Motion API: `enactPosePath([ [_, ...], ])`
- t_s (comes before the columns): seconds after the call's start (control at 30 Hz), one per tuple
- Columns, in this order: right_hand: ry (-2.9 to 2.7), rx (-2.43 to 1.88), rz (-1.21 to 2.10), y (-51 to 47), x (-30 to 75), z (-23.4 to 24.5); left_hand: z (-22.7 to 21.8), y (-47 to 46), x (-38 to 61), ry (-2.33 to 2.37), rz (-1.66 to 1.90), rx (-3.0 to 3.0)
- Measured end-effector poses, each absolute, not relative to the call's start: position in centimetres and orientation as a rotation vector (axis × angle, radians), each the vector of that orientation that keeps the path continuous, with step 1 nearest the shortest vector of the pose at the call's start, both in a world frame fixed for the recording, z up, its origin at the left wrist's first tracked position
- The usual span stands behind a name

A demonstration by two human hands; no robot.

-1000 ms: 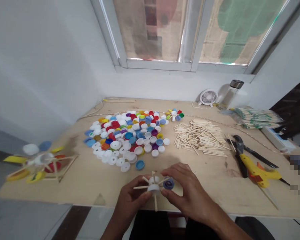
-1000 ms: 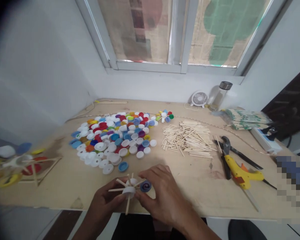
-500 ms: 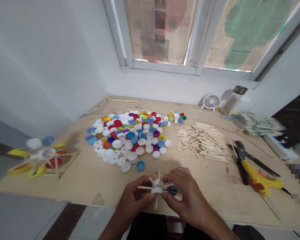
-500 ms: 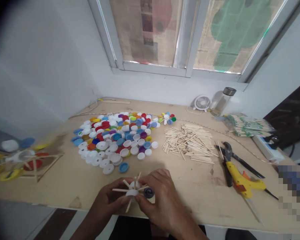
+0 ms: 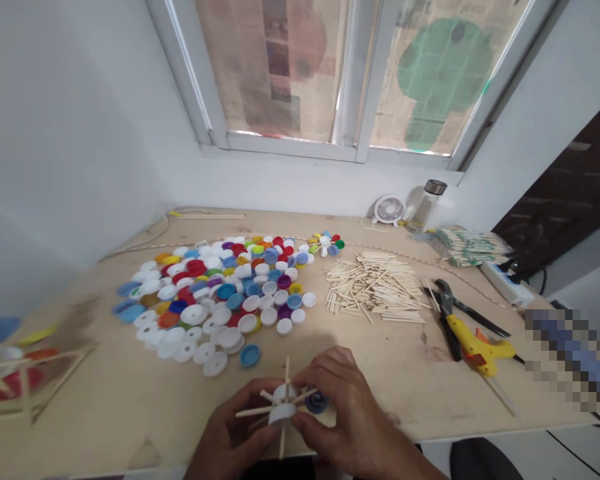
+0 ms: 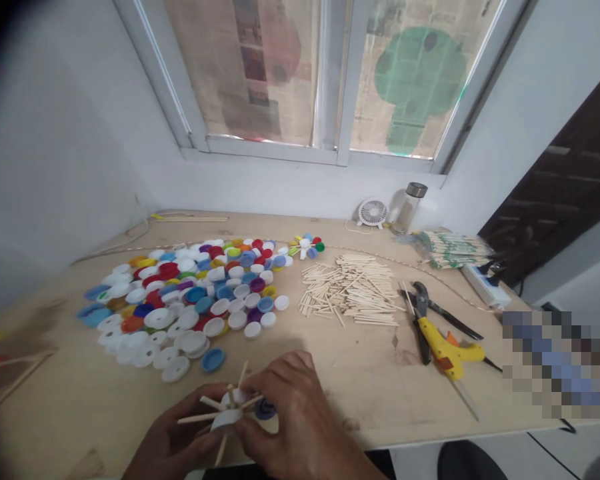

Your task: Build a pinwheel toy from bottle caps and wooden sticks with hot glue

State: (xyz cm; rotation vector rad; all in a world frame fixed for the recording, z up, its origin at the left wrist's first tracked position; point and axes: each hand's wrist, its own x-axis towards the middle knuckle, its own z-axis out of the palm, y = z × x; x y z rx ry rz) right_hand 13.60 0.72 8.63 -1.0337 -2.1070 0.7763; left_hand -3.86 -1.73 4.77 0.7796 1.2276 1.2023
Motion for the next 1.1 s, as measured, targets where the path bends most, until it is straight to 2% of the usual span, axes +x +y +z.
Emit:
enactPosePath([
  [0.23, -2.050, -1.088, 0.681, 1.4, 16.4, 7.5, 4.6, -2.0, -4.5, 1.323, 1.215, 0.725],
  [0.43, -2.073, -1.787, 0.258, 5.1, 22.5, 6.0, 3.9, -2.3, -4.8, 1.378, 1.318, 0.682],
  [0.6, -2.164, -2.019, 0.143, 7.4, 22.8, 6.4, 3.7, -2.3, -4.6, 1.359, 1.328, 0.668],
  [1.1, -2.330, -2.107, 0.087, 6.5, 22.4, 6.0, 3.6, -2.3, -4.9, 1.268, 1.329, 0.655],
])
